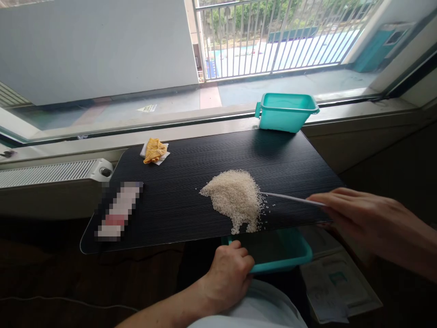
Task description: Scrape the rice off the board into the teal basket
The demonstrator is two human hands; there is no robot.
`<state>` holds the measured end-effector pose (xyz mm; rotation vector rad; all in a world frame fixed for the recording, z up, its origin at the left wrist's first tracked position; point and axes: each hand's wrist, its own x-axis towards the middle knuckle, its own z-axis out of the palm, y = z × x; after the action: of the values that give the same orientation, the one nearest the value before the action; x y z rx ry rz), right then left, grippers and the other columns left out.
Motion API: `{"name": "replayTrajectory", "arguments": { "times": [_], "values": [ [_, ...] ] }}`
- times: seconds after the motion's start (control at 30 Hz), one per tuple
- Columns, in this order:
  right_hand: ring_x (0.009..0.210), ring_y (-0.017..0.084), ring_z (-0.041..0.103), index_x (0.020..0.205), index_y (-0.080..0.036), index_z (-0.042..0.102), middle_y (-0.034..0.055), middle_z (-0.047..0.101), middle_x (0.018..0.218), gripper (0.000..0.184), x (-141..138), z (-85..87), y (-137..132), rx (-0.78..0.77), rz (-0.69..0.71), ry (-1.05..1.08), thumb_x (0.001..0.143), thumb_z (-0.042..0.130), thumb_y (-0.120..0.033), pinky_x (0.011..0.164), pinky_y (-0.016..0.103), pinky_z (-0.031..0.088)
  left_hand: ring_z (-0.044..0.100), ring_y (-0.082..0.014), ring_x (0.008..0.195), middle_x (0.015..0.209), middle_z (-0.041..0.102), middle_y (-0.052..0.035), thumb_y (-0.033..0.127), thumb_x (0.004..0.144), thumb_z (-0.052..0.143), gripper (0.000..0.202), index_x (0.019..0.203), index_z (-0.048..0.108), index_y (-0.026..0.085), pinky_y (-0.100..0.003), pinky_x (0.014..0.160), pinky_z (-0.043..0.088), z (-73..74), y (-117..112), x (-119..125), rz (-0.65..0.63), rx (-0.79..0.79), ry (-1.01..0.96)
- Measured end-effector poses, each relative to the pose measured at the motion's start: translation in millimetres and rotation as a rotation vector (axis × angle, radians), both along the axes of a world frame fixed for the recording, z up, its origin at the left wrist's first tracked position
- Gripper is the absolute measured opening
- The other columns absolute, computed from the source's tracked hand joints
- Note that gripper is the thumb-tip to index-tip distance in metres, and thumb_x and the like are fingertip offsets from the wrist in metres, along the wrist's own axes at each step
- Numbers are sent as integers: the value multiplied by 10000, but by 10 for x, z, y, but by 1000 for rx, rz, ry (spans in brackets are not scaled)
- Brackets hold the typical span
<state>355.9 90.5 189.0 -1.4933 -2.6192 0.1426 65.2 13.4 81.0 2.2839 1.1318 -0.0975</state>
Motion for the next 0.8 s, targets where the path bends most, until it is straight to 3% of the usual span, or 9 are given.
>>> {"name": "replayTrajectory", "arguments": {
  "times": [0.13, 0.27, 0.43, 0.6, 0.8],
  "values": [
    [911, 251, 716, 1158, -233, 690, 88, 753, 1048, 417, -97, -80, 479, 12, -40, -93, 1002, 314, -323, 699, 353, 515, 607, -219, 851, 863, 712, -56, 194, 813, 654, 70, 752, 621, 180, -302, 631, 413, -2, -12, -65, -10, -3, -8],
    [880, 262, 710, 1074, -206, 703, 105, 747, 1002, 396, -228, -96, 595, -32, -7, -114, 979, 323, -266, 694, 352, 489, 602, -218, 842, 856, 707, -58, 197, 812, 643, 75, 745, 612, 183, -306, 630, 408, -34, -16, -123, 13, 16, -11],
    [732, 202, 686, 1009, -252, 696, 36, 719, 848, 345, -259, -33, 281, -107, 72, -102, 900, 374, -195, 582, 293, 466, 600, -217, 837, 850, 705, -58, 193, 808, 635, 69, 744, 611, 182, -313, 637, 405, -28, -8, -127, 23, 12, -7],
    [677, 205, 690, 944, -238, 679, 28, 697, 766, 356, -254, 51, -122, -161, 76, -54, 829, 365, -115, 545, 303, 508, 595, -209, 814, 828, 699, -55, 175, 811, 621, 93, 720, 601, 179, -314, 628, 388, -12, -1, -102, 27, 25, -5],
    [807, 216, 728, 1015, -303, 656, 7, 756, 930, 322, -201, 13, -546, -233, 140, 31, 867, 422, -141, 650, 320, 594, 595, -215, 835, 840, 701, -53, 199, 832, 626, 93, 741, 612, 183, -310, 610, 372, -23, -11, -27, 29, 50, -29]
  ]
}}
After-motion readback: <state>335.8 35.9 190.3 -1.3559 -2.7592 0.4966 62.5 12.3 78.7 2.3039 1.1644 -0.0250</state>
